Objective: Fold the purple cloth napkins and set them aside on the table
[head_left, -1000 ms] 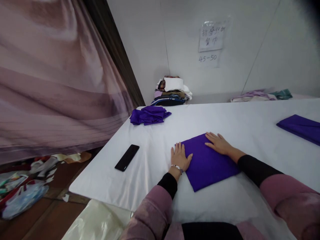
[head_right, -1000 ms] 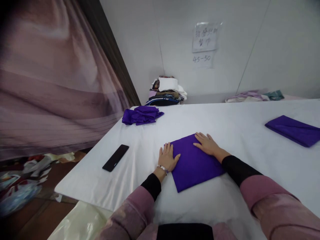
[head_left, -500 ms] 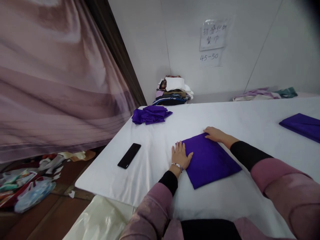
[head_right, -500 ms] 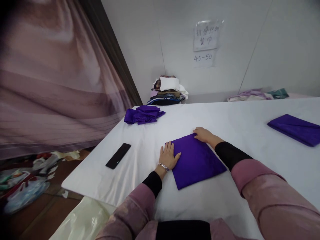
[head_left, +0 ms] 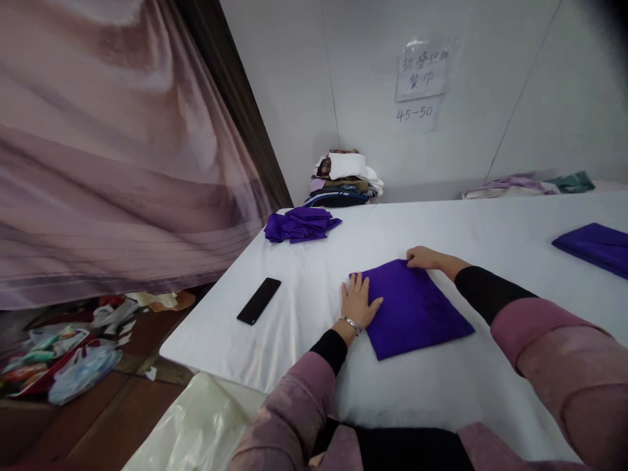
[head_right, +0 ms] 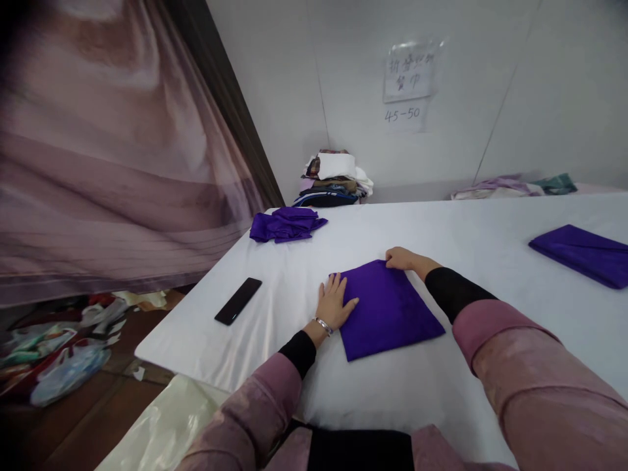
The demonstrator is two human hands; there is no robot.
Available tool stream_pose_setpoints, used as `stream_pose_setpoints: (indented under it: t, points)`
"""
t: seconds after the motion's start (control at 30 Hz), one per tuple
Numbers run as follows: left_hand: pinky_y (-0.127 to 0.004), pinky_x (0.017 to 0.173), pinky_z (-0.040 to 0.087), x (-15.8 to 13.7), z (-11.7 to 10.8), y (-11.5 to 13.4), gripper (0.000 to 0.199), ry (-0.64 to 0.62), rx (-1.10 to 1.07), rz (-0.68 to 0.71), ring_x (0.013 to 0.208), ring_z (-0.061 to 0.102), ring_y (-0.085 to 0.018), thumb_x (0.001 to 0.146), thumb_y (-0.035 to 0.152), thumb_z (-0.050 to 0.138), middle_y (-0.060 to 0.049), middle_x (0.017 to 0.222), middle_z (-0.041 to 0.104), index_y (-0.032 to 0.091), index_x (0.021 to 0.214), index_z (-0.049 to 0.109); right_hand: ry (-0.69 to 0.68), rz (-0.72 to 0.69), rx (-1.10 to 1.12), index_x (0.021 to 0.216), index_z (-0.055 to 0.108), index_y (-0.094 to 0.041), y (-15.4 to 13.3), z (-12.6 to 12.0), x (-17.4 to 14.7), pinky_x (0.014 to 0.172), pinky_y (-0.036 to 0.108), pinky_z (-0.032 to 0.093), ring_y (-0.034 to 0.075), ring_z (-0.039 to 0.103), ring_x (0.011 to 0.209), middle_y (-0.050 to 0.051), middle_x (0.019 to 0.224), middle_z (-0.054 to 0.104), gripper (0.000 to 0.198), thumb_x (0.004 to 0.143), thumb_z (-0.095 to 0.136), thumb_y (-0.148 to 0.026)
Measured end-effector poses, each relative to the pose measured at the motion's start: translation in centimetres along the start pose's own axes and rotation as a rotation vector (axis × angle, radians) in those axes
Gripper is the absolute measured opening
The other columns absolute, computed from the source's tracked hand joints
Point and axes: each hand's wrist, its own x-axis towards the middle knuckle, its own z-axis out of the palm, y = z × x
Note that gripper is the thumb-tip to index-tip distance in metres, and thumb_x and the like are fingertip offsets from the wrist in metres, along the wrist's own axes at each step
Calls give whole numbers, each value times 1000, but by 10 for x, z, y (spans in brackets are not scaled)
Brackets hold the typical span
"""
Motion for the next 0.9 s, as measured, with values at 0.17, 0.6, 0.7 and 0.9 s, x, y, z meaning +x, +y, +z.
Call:
stream_pose_setpoints:
  t: [0.17, 0.6, 0.7, 0.9]
  points:
    - [-54, 111, 13, -25, -14, 28, 66, -31, -100, 265, 139, 15, -26, 87, 59, 36, -10, 150, 25, 20, 140, 32, 110, 226, 190, 95, 65, -12, 37, -8, -42, 55, 26, 45, 17, 60, 69, 9, 82, 66, 28, 73, 52, -23]
    - [-43, 110, 21, -5, 3, 15, 30, 10, 21, 387, 120, 47, -16, 92, 19, 37, 3, 120, 62, 29, 102, 64, 100, 462, 926, 135, 39, -19, 69, 14, -166, 53, 30, 54, 19, 62, 64, 4, 78, 65, 77, 64, 68, -27]
    - [-44, 109, 24, 1, -6, -5, 30, 41, 34, 259, 120, 46, -17, 91, 18, 39, 2, 123, 60, 29, 104, 63, 47, 424, 998, 142, 26, -23, 46, 28, -194, 56, 29, 56, 17, 61, 60, -3, 67, 61, 93, 62, 72, -28]
    - [-35, 103, 34, -25, -15, 9, 32, 98, -180, 269, 116, 50, -15, 87, 14, 42, -1, 122, 60, 23, 111, 60, 27, 331, 1059, 142, 25, -31, 21, 52, -224, 52, 26, 52, 15, 61, 59, -2, 75, 65, 86, 68, 69, -33]
